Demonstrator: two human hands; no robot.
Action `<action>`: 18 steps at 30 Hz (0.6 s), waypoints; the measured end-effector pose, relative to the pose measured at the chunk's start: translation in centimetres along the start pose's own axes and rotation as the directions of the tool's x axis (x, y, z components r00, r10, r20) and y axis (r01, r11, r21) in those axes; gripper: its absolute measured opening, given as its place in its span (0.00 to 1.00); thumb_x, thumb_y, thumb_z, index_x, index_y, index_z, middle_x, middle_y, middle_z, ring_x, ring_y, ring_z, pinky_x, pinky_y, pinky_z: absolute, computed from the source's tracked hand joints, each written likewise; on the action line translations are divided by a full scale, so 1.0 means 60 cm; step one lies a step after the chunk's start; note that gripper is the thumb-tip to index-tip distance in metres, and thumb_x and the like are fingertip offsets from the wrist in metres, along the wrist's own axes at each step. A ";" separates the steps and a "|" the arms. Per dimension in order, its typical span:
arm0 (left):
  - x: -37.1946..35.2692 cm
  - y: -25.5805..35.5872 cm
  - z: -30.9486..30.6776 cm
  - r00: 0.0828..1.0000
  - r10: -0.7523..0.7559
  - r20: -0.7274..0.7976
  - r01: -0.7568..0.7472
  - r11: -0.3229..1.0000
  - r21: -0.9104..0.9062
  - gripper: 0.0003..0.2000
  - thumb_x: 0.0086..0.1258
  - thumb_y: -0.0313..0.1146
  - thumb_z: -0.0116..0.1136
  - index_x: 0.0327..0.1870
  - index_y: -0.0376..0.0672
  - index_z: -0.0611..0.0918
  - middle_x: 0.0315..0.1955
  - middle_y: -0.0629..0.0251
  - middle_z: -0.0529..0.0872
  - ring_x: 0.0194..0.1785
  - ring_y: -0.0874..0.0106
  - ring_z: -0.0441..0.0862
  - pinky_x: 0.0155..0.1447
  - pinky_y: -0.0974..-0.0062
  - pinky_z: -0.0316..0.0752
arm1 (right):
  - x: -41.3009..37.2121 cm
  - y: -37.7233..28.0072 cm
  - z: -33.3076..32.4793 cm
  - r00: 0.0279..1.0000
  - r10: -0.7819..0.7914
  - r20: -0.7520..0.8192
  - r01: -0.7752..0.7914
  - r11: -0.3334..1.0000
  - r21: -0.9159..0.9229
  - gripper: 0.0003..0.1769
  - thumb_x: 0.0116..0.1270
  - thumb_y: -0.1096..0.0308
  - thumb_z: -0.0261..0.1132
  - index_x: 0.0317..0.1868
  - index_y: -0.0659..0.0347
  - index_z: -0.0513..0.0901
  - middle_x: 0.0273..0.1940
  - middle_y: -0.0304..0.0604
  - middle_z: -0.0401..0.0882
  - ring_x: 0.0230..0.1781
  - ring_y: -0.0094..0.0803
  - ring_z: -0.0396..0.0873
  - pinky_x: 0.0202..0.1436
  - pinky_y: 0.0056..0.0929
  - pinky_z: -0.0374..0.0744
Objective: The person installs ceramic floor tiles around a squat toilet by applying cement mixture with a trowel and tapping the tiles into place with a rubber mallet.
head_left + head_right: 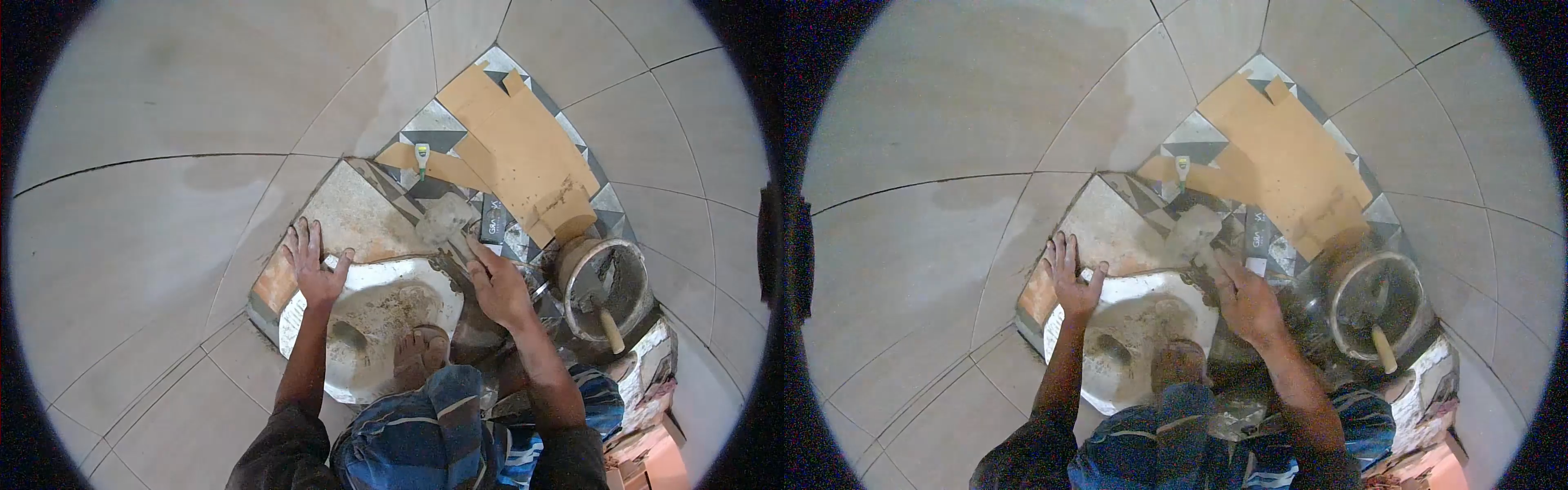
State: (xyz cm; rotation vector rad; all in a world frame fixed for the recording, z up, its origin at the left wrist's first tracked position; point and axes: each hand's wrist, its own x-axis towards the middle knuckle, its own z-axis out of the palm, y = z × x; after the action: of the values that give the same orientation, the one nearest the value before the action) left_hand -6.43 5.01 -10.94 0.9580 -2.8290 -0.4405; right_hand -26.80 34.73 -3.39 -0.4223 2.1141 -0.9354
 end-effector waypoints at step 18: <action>0.000 0.001 -0.002 1.000 0.021 0.015 -0.021 1.000 -0.013 0.44 0.65 0.50 0.75 0.82 0.48 0.69 0.83 0.51 0.63 0.87 0.45 0.51 0.85 0.36 0.37 | -0.007 0.014 -0.013 0.999 0.026 0.030 -0.026 0.999 -0.028 0.25 0.80 0.64 0.59 0.73 0.60 0.77 0.64 0.62 0.83 0.67 0.55 0.82 0.70 0.42 0.77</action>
State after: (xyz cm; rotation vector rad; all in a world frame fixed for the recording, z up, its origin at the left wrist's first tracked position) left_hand -6.44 5.06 -10.81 0.9260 -2.8434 -0.4653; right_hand -27.12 35.94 -3.45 -0.4196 2.1019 -0.8806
